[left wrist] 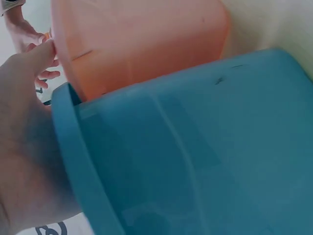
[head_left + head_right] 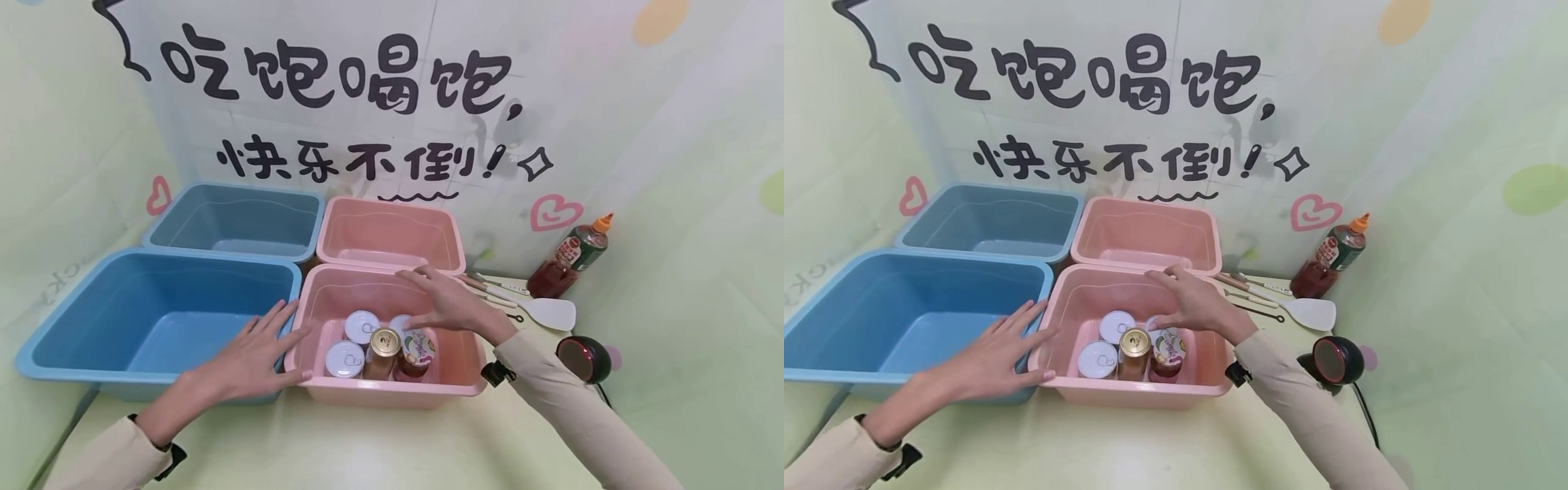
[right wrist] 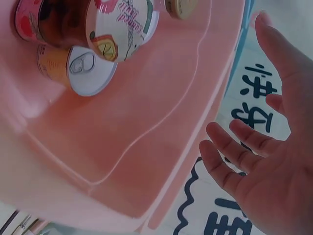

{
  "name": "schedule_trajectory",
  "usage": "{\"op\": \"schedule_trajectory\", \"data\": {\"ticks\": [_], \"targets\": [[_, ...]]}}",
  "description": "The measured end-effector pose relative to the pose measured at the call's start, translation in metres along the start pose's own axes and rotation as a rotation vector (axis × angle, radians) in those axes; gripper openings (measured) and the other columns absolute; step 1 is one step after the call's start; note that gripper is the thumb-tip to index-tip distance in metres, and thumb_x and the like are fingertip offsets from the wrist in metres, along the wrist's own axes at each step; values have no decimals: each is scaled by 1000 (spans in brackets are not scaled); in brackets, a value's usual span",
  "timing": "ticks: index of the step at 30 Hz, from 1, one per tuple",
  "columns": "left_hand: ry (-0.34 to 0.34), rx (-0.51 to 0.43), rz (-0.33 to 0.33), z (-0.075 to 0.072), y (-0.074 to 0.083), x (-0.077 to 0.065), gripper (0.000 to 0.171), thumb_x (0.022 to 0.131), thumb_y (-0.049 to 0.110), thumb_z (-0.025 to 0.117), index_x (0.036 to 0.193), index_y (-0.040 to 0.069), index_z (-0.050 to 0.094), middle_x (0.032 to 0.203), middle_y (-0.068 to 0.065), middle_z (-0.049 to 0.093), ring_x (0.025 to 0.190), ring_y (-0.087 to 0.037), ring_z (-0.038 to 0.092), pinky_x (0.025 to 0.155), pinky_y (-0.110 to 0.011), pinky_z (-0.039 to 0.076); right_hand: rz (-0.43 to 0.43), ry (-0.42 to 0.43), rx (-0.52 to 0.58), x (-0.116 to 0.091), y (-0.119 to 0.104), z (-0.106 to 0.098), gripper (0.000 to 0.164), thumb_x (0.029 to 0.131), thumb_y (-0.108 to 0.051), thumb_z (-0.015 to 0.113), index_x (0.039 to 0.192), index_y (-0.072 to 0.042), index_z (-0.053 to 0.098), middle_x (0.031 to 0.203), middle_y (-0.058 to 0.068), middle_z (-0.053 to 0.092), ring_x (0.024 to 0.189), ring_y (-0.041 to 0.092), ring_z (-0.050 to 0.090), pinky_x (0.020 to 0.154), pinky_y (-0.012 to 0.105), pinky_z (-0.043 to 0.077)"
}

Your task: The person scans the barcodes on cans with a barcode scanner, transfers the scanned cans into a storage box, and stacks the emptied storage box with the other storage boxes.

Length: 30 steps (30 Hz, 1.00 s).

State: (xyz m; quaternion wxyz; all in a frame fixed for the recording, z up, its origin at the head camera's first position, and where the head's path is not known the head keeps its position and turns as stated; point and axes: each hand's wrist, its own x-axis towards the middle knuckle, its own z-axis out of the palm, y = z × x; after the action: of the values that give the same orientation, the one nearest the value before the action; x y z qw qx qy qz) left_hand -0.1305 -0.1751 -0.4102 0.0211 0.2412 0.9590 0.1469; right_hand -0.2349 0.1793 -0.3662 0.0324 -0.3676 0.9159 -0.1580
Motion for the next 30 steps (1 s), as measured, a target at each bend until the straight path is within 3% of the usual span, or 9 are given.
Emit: {"op": "schedule_trajectory", "data": {"ticks": [4, 8, 12, 17, 24, 30], "targets": [[30, -8, 2, 6, -2, 1, 73, 91, 65, 55, 150, 22, 48, 166, -17, 22, 152, -45, 16, 114, -73, 22, -41, -60, -18, 6, -6, 8, 92, 75, -48, 84, 151, -17, 44, 136, 12, 51, 105, 26, 63, 86, 42, 56], [42, -23, 11, 8, -3, 7, 71, 92, 62, 55, 149, 20, 50, 166, -18, 22, 153, -44, 15, 115, -72, 19, -57, -144, -22, 11, -13, 16, 91, 75, -50, 83, 151, -15, 45, 141, 14, 51, 109, 27, 63, 93, 43, 55], [57, -20, 7, 10, -6, 13, 67, 92, 58, 58, 146, 17, 53, 165, -18, 22, 153, -44, 14, 116, -72, 16, -66, -215, -28, 16, -22, 22, 85, 76, -54, 81, 144, -13, 52, 134, 13, 54, 105, 20, 59, 92, 39, 54], [72, 3, 0, 14, -9, 18, 66, 93, 58, 56, 146, 18, 54, 166, -18, 21, 154, -42, 11, 118, -70, 9, -86, -245, -61, 20, -30, 29, 79, 75, -54, 82, 137, -11, 57, 119, 10, 56, 95, 15, 53, 84, 32, 51], [83, 39, 4, 17, -9, 25, 65, 95, 53, 57, 148, 18, 50, 166, -18, 20, 154, -42, 13, 119, -69, 8, -73, -324, -48, 21, -33, 39, 75, 75, -50, 83, 135, -14, 59, 113, 6, 56, 92, 15, 52, 81, 29, 48], [80, 9, -36, 13, -6, 28, 64, 100, 47, 51, 152, 10, 43, 166, -21, 19, 154, -43, 13, 119, -69, 8, -72, -345, -60, 24, -33, 45, 71, 73, -51, 84, 130, -14, 64, 110, 3, 56, 93, 15, 53, 82, 30, 49]]}}
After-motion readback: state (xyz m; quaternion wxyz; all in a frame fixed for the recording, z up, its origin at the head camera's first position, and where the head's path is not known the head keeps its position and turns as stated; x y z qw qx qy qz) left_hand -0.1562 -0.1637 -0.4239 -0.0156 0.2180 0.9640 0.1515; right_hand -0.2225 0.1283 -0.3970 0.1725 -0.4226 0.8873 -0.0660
